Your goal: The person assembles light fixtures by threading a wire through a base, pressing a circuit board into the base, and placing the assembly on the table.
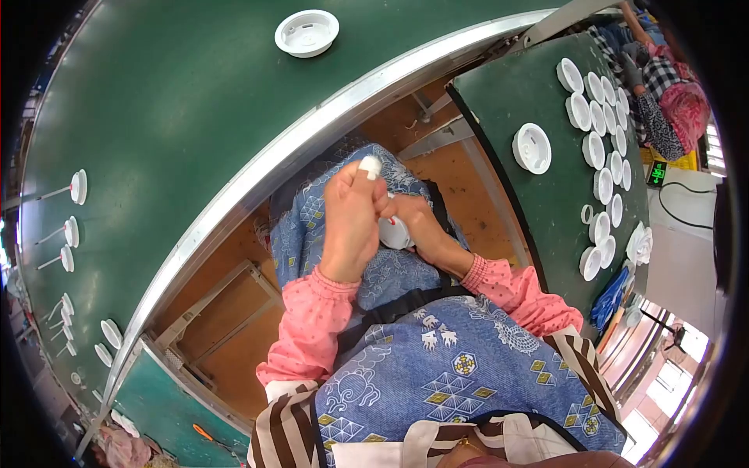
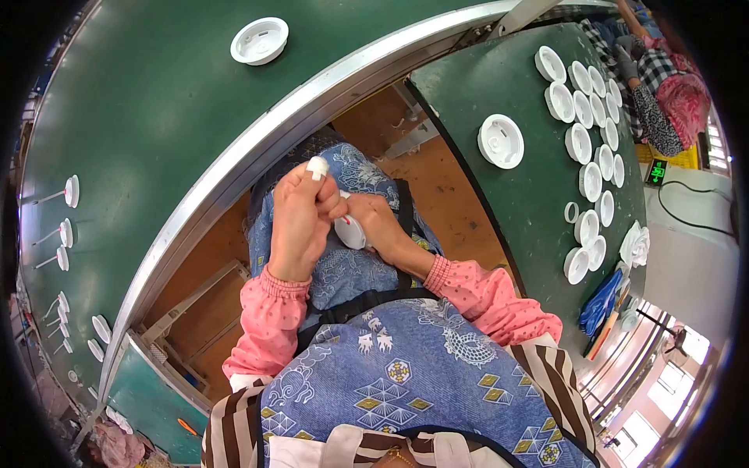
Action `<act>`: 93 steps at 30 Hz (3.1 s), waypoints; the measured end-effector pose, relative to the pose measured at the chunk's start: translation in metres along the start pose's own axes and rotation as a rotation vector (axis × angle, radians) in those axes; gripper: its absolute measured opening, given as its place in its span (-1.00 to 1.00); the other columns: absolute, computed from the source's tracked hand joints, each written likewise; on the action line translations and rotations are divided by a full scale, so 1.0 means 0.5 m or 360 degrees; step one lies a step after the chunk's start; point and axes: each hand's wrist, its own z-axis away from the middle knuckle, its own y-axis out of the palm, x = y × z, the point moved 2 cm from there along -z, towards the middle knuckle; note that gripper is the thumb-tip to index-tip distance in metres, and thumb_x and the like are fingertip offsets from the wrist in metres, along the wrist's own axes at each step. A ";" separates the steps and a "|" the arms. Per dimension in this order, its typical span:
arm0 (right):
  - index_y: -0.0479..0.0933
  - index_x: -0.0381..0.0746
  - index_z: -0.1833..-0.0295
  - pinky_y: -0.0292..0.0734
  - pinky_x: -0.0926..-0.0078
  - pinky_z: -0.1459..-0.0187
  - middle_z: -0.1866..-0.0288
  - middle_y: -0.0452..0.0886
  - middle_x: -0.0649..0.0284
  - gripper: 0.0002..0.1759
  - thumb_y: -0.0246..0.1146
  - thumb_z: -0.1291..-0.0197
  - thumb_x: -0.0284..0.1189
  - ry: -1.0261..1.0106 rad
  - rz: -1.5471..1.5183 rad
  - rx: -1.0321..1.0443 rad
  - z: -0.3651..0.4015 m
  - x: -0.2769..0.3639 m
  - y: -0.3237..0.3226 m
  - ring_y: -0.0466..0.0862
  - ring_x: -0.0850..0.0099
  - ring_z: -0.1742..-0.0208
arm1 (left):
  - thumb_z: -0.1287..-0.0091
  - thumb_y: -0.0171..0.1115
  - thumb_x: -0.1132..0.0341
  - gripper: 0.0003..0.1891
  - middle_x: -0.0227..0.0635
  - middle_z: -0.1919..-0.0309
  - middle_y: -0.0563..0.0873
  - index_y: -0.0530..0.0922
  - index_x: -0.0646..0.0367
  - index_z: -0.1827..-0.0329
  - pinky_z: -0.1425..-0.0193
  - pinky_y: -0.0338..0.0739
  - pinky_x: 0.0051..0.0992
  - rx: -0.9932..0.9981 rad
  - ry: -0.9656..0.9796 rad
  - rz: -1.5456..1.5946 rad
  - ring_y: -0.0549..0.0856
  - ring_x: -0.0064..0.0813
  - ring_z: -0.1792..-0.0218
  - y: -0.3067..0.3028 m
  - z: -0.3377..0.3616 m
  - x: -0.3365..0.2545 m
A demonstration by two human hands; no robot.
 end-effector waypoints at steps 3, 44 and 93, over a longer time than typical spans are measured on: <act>0.57 -0.24 0.35 0.30 0.50 0.56 0.47 0.58 0.31 -0.63 0.01 -0.40 -0.25 0.0140 0.0104 0.0130 0.011 0.030 0.005 0.53 0.57 0.52 | -0.57 -0.01 0.39 -0.74 -0.53 0.58 0.32 0.39 0.14 0.39 0.52 0.15 -0.53 0.0056 -0.0099 0.0077 0.17 -0.68 0.61 -0.046 -0.027 0.004; 0.63 -0.22 0.25 0.41 0.58 0.44 0.42 0.62 0.35 -0.71 0.12 -0.38 -0.26 0.0292 -0.0353 0.0093 0.013 0.022 0.040 0.61 0.60 0.43 | -0.53 0.05 0.46 -0.67 -0.59 0.59 0.31 0.29 0.16 0.50 0.54 0.18 -0.57 0.0206 0.0485 -0.1150 0.26 -0.77 0.58 0.058 0.017 -0.011; 0.57 -0.23 0.20 0.45 0.28 0.54 0.52 0.60 0.06 -0.70 0.10 -0.40 -0.23 -0.0202 0.0317 -0.0179 -0.063 0.084 -0.002 0.63 0.20 0.56 | -0.61 -0.03 0.33 -0.76 -0.53 0.51 0.31 0.42 0.18 0.30 0.39 0.20 -0.52 0.0006 0.0398 0.0005 0.26 -0.62 0.50 -0.006 -0.029 0.028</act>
